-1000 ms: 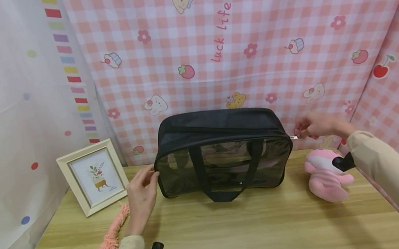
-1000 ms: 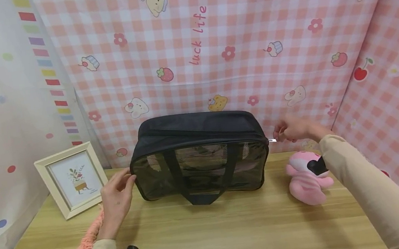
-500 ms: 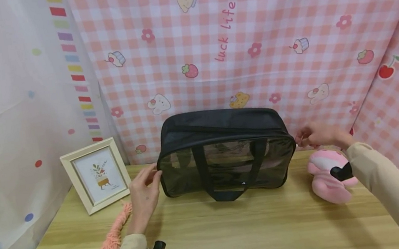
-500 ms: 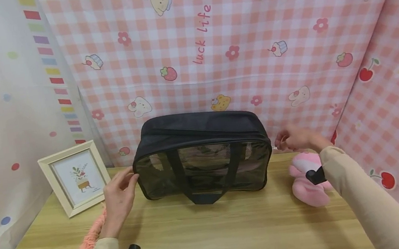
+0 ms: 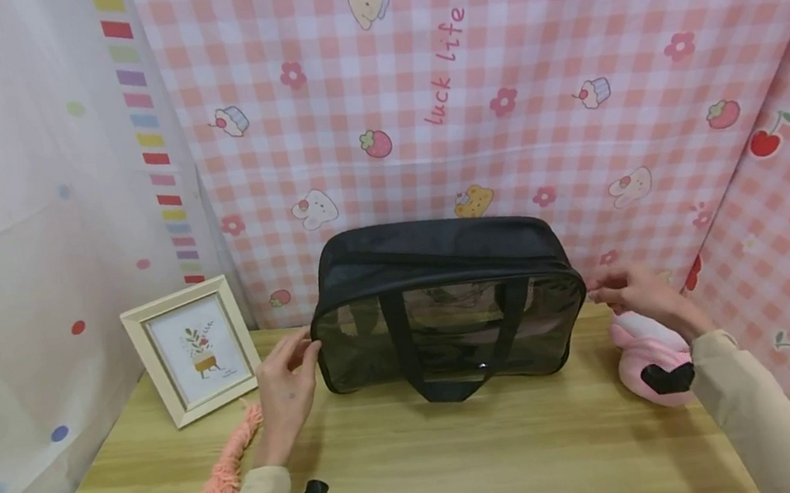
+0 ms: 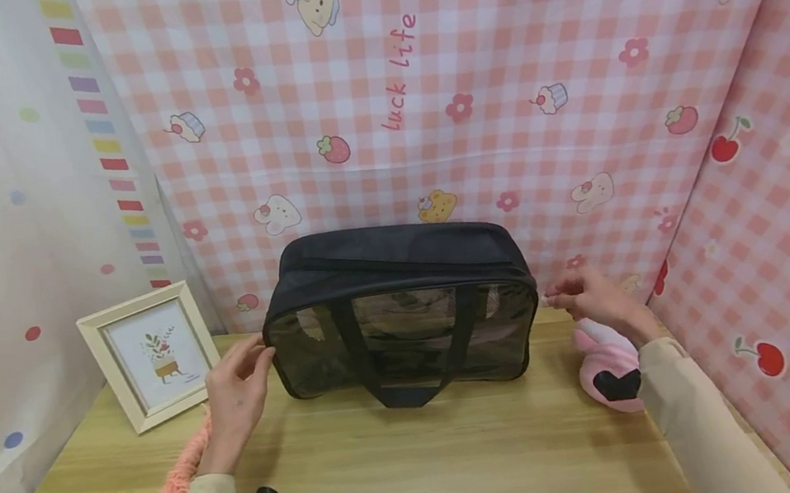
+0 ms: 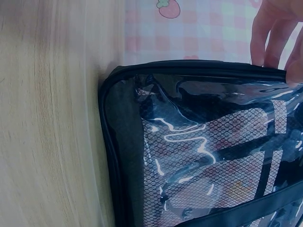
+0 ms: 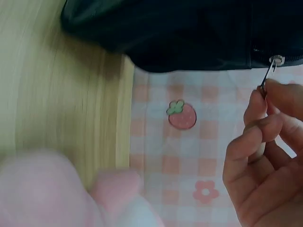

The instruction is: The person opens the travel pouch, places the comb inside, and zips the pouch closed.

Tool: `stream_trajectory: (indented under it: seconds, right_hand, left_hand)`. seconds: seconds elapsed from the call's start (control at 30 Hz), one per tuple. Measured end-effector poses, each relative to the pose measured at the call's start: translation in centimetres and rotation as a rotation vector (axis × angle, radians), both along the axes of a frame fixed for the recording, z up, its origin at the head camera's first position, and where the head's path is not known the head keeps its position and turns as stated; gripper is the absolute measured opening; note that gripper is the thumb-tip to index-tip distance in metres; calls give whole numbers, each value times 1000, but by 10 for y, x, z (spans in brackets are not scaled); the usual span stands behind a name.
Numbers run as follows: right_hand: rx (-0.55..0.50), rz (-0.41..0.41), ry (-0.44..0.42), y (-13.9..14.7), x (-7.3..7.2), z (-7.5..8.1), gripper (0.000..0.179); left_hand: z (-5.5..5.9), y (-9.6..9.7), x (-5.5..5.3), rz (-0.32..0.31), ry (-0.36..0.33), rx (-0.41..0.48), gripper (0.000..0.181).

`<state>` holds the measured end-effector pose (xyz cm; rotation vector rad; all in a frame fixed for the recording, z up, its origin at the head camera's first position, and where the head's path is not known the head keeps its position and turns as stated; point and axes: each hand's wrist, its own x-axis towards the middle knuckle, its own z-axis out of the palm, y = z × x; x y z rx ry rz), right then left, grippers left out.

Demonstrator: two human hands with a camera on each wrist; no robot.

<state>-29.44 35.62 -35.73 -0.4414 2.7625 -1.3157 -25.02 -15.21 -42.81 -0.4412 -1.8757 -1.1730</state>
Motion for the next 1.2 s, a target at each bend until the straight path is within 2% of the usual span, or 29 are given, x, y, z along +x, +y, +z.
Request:
stream_trajectory:
  seconds: [0.07, 0.17, 0.3, 0.4, 0.47, 0.53, 0.6, 0.7, 0.77, 0.83, 0.93, 1.07, 1.2]
  right_hand:
    - [-35, -59, 30, -4, 3, -9, 27]
    - [-104, -162, 25, -10, 9, -23, 35]
    - [-363, -262, -33, -20, 17, -38, 31]
    - [-600, -324, -63, -29, 19, -45, 18]
    - [-718, -359, -84, -34, 20, -48, 9]
    - [-832, -388, -122, -37, 23, -53, 6]
    - [-931, -390, -152, -40, 25, -56, 1]
    - [-1074, -364, -192, -43, 29, -62, 7]
    - [-1154, -333, -200, -44, 31, -63, 15]
    - [-1210, -314, -204, -44, 31, -64, 17]
    - [-1237, -300, -203, -46, 29, -61, 16]
    - [-1215, -287, -206, -48, 27, -59, 13]
    - [-1167, -306, -192, -48, 30, -61, 15]
  left_hand:
    - [0, -1, 0, 4, -2, 2, 21]
    - [1, -2, 1, 12, -10, -1, 23]
    - [6, 0, 5, 29, -3, -2, 24]
    - [18, 6, 14, 43, 1, -1, 23]
    - [26, 9, 19, 43, 6, -1, 23]
    - [21, 8, 16, 34, 4, -2, 22]
    - [13, 6, 10, 23, 0, -4, 22]
    - [-1, 2, 1, 10, -20, -11, 22]
    - [0, 2, 2, 3, -28, -17, 22]
    - [1, 2, 3, -2, -26, -16, 22]
    - [3, 1, 2, 4, -4, -7, 21]
    - [5, 0, -1, 5, 17, 5, 22]
    - [4, 1, -1, -8, 3, -5, 22]
